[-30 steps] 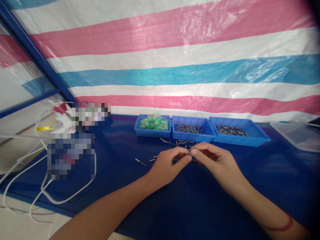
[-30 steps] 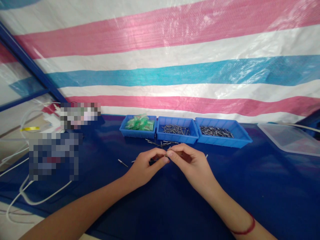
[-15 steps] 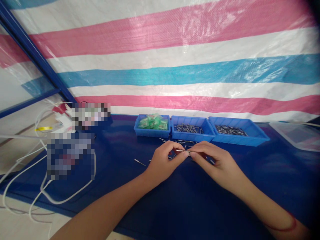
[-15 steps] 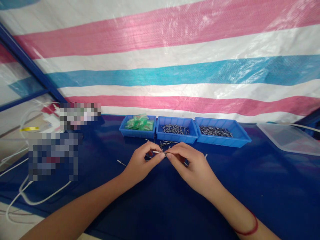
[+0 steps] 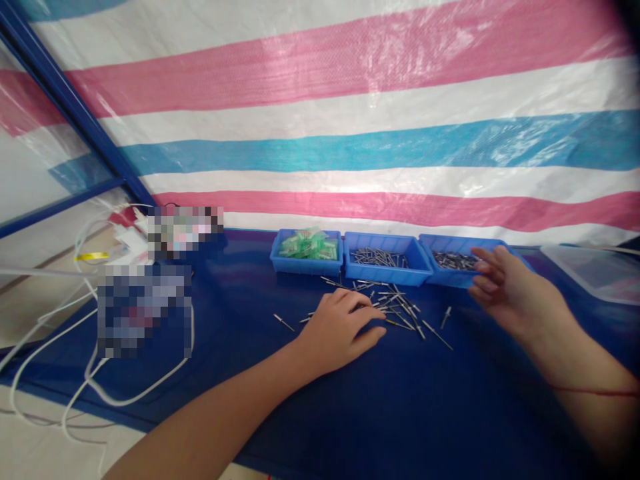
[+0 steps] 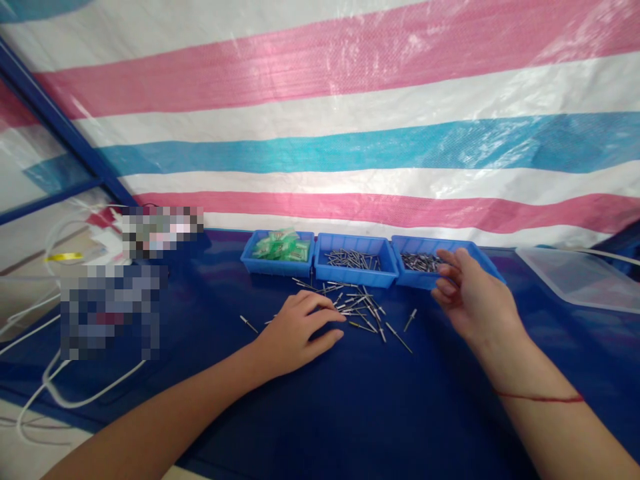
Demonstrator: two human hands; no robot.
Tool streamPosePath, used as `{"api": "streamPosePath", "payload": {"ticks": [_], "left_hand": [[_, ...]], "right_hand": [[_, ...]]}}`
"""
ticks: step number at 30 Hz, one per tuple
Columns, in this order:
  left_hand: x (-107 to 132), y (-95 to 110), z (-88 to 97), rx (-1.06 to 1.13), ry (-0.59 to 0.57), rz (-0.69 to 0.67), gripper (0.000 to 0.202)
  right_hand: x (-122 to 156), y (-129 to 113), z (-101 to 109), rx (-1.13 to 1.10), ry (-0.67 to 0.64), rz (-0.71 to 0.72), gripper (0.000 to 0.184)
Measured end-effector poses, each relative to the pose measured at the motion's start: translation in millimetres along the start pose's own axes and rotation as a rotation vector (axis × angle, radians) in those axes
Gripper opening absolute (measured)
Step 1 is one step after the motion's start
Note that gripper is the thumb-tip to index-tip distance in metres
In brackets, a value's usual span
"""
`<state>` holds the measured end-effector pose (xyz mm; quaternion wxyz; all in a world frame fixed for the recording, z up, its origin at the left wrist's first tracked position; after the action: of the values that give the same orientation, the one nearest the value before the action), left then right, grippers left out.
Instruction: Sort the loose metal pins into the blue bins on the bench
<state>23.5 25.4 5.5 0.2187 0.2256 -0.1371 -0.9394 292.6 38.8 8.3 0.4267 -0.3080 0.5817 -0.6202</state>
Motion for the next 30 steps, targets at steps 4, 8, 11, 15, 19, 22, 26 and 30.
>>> {"api": "streamPosePath", "payload": {"ticks": [4,8,11,15,19,22,26,30], "left_hand": [[1,-1,-5.1,-0.087,-0.057,-0.031,0.029],[1,-3,-9.0,-0.142,-0.096,-0.037,0.025],[1,-3,-10.4,-0.166,-0.108,-0.052,0.023],[-1,-2,-10.1,-0.198,-0.123,-0.053,0.022],[-3,-2,-6.8,-0.234,-0.103,-0.007,0.024],[-3,-4,-5.8,-0.267,-0.092,0.044,0.025],[-4,-6,-8.0,-0.313,-0.101,0.065,0.021],[-4,-5,-10.8,-0.348,-0.113,0.066,0.018]], "right_hand": [[1,7,-2,-0.159,-0.032,-0.207,0.028],[16,4,-23,-0.228,-0.073,-0.307,0.024],[29,-2,-39,-0.190,-0.131,-0.301,0.028],[40,-8,-49,-0.015,-0.207,-0.197,0.030],[44,-13,-53,0.221,-0.246,-0.049,0.034],[47,-15,-57,0.358,-0.271,0.042,0.031],[53,-16,-64,0.444,-0.333,0.114,0.031],[61,-17,-72,0.518,-0.423,0.178,0.029]]}}
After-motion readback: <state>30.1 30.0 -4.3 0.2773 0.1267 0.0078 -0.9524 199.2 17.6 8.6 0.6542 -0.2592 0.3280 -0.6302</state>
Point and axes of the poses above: each hand's wrist, its own x-axis away from the middle knuckle, its own z-axis out of the back of the hand, y = z × x, the point moved 4 cm from there along -x, towards the middle knuckle, and after that the axes turned 9 degrees about -z, right-handed, at the moved point
